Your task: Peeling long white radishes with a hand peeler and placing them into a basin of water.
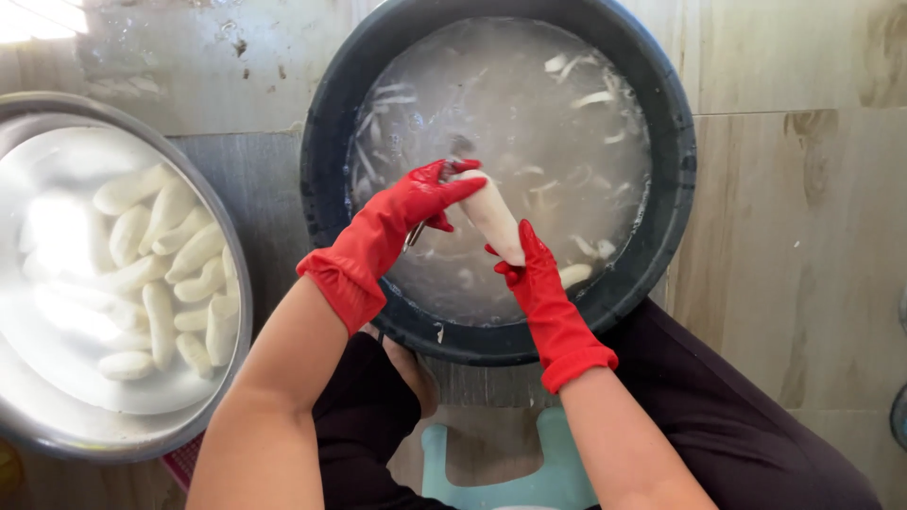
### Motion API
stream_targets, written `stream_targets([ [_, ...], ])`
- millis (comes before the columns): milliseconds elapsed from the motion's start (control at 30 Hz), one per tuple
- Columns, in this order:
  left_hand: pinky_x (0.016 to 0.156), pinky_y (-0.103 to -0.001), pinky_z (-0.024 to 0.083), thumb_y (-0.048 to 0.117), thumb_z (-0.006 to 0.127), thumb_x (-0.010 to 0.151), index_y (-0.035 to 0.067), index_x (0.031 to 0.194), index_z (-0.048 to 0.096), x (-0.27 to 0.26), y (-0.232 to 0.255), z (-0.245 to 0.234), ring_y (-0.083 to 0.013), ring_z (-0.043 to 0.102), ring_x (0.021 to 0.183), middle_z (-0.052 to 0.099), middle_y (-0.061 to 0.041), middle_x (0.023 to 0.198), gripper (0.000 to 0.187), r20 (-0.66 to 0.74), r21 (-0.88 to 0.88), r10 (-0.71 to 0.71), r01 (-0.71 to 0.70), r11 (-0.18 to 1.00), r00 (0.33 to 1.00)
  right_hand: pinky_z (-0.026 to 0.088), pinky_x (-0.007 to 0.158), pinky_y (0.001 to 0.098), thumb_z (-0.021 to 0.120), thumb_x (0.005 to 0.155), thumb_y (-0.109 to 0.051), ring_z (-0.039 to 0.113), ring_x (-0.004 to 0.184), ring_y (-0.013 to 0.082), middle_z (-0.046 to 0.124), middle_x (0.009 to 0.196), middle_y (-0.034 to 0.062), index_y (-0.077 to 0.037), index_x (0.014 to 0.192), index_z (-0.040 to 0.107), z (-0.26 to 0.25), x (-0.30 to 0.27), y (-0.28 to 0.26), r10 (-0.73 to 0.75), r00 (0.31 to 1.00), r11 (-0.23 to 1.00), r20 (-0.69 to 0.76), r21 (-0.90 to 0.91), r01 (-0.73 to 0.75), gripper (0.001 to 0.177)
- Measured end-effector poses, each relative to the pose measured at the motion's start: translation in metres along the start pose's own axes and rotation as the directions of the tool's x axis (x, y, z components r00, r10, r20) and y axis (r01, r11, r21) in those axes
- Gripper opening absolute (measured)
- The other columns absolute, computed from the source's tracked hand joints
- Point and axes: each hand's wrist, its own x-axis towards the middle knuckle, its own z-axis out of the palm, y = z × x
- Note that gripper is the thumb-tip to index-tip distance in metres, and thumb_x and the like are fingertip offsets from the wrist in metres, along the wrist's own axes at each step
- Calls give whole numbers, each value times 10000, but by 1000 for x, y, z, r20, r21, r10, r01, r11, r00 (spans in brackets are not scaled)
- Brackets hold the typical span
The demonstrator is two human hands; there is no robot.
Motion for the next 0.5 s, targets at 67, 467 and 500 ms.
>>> stream_targets([
  [67,554,-291,671,324,946,722,276,1145,785,-8,0,1,-232,708,504,784,-157,908,454,112,9,61,-62,998,992,563,455,273,712,933,-516,747,591,357,754,950,292,-158,1195,707,10,-2,6,-201,979,950,-14,-246,192,444],
  [467,615,-277,690,182,809,838,121,1261,715,-130,-88,-84,-139,740,646,789,-162,902,438,-205,-586,218,-298,753,954,668,795,309,548,1033,-537,781,982,316,740,1228,146,-179,1193,710,58,-31,8,-260,922,922,288,-210,325,424],
  [500,615,-277,690,182,809,838,121,1261,715,-133,-110,-96,-139,740,646,789,-162,902,438,-221,-592,216,-307,745,951,668,795,309,548,1033,-537,781,982,316,740,1228,146,-179,1193,710,64,-40,10,-249,921,921,299,-221,321,424],
])
